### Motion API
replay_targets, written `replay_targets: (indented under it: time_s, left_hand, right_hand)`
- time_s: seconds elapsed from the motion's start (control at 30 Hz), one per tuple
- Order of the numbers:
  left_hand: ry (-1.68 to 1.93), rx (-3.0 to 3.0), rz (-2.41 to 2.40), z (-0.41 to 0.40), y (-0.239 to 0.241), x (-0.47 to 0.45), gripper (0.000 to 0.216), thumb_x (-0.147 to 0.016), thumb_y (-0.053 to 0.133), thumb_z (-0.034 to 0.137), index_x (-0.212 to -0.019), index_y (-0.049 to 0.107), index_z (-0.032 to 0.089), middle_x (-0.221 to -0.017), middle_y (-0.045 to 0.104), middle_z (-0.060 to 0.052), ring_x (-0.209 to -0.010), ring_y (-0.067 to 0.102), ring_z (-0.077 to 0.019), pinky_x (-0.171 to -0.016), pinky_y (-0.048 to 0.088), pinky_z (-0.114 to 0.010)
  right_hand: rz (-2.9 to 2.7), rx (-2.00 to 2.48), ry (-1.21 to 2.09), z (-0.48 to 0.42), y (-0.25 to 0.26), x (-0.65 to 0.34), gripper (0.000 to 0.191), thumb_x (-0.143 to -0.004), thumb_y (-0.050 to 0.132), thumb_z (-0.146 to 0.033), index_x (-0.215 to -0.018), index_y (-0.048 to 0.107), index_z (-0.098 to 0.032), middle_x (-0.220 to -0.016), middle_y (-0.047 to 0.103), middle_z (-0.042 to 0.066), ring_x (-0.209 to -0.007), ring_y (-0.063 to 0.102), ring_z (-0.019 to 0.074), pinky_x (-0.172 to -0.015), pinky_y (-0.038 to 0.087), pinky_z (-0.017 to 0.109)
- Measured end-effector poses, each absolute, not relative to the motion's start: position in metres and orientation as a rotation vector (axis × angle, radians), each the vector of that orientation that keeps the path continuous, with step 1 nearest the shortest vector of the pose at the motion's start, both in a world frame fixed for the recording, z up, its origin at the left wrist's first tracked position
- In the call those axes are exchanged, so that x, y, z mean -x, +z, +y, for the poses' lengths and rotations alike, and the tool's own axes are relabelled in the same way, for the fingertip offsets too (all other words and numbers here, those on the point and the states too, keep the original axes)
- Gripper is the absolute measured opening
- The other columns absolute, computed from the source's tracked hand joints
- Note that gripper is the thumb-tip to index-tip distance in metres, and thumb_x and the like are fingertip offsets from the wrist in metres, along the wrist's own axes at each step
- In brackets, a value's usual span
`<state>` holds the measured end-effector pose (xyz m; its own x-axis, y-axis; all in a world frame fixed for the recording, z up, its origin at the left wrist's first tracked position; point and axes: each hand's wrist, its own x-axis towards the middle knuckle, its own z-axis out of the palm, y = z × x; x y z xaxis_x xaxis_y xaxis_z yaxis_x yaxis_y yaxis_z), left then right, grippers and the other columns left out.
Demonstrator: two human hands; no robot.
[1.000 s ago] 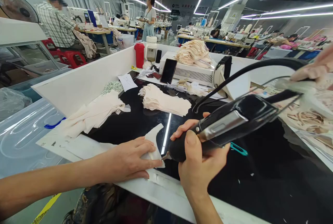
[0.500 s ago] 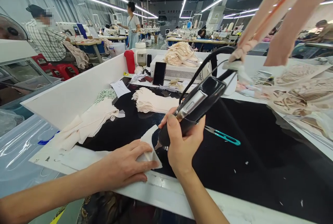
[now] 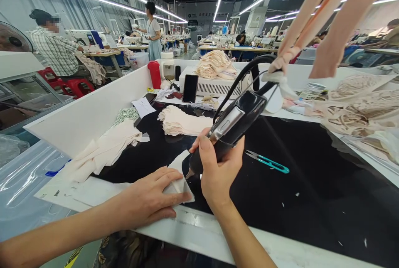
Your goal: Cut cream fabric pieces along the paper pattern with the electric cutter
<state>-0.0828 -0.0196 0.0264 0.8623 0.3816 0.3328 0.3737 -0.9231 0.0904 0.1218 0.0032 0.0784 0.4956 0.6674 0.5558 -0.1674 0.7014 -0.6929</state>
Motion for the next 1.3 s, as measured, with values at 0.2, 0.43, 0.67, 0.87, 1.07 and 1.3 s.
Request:
replay_targets:
  time_s: [0.2, 0.43, 0.67, 0.87, 1.07, 1.3]
  left_hand:
    - [0.558, -2.995, 0.596, -0.019, 0.027, 0.083, 0.045, -0.116, 0.069, 0.047, -0.155, 0.071, 0.025, -0.152, 0.064, -0.024, -0.145, 0.065, -0.0383, -0.123, 0.058, -0.058]
    - [0.536, -2.985, 0.605, -0.019, 0.025, 0.084, 0.047, -0.117, 0.066, 0.049, -0.158, 0.069, 0.027, -0.156, 0.063, -0.024, -0.145, 0.065, -0.0388, -0.123, 0.059, -0.059]
    - [0.501, -2.996, 0.646, -0.023, 0.025, 0.08, 0.05, -0.116, 0.068, 0.048, -0.161, 0.067, 0.027, -0.158, 0.062, -0.024, -0.148, 0.065, -0.0396, -0.124, 0.057, -0.061]
    - [0.523, -2.968, 0.701, -0.036, 0.032, 0.081, 0.051, -0.117, 0.068, 0.044, -0.163, 0.062, 0.021, -0.159, 0.067, -0.022, -0.151, 0.066, -0.0371, -0.127, 0.058, -0.055]
    - [0.731, -2.927, 0.53, 0.001, 0.04, 0.082, 0.037, -0.125, 0.047, 0.029, -0.136, 0.075, 0.008, -0.136, 0.08, -0.019, -0.131, 0.076, -0.0258, -0.122, 0.062, -0.039]
    - [0.635, -2.94, 0.348, 0.044, 0.031, 0.086, 0.037, -0.126, 0.045, 0.026, -0.133, 0.078, 0.01, -0.133, 0.082, -0.014, -0.123, 0.078, -0.0215, -0.112, 0.065, -0.032]
  right_hand:
    - [-0.922, 0.615, 0.555, 0.004, 0.076, -0.121, 0.038, -0.095, 0.092, -0.044, -0.115, 0.064, -0.027, -0.087, 0.072, -0.006, -0.065, 0.067, 0.0138, -0.06, 0.061, 0.027]
    - [-0.936, 0.635, 0.549, 0.004, 0.072, -0.121, 0.037, -0.096, 0.091, -0.044, -0.113, 0.063, -0.027, -0.088, 0.073, -0.006, -0.065, 0.068, 0.0139, -0.06, 0.061, 0.027]
    - [-0.944, 0.639, 0.545, 0.005, 0.071, -0.12, 0.035, -0.099, 0.092, -0.042, -0.111, 0.063, -0.026, -0.088, 0.074, -0.006, -0.066, 0.068, 0.0129, -0.061, 0.062, 0.027]
    - [-0.958, 0.635, 0.574, 0.001, 0.073, -0.124, 0.04, -0.097, 0.095, -0.046, -0.113, 0.065, -0.026, -0.087, 0.074, -0.006, -0.063, 0.068, 0.0134, -0.06, 0.063, 0.027]
    - [-0.929, 0.649, 0.601, -0.005, 0.071, -0.128, 0.048, -0.092, 0.099, -0.049, -0.117, 0.065, -0.027, -0.088, 0.073, -0.006, -0.063, 0.068, 0.0138, -0.06, 0.062, 0.028]
    - [-0.921, 0.675, 0.572, -0.004, 0.073, -0.126, 0.051, -0.09, 0.099, -0.051, -0.12, 0.065, -0.026, -0.085, 0.072, -0.006, -0.061, 0.067, 0.0145, -0.058, 0.061, 0.029]
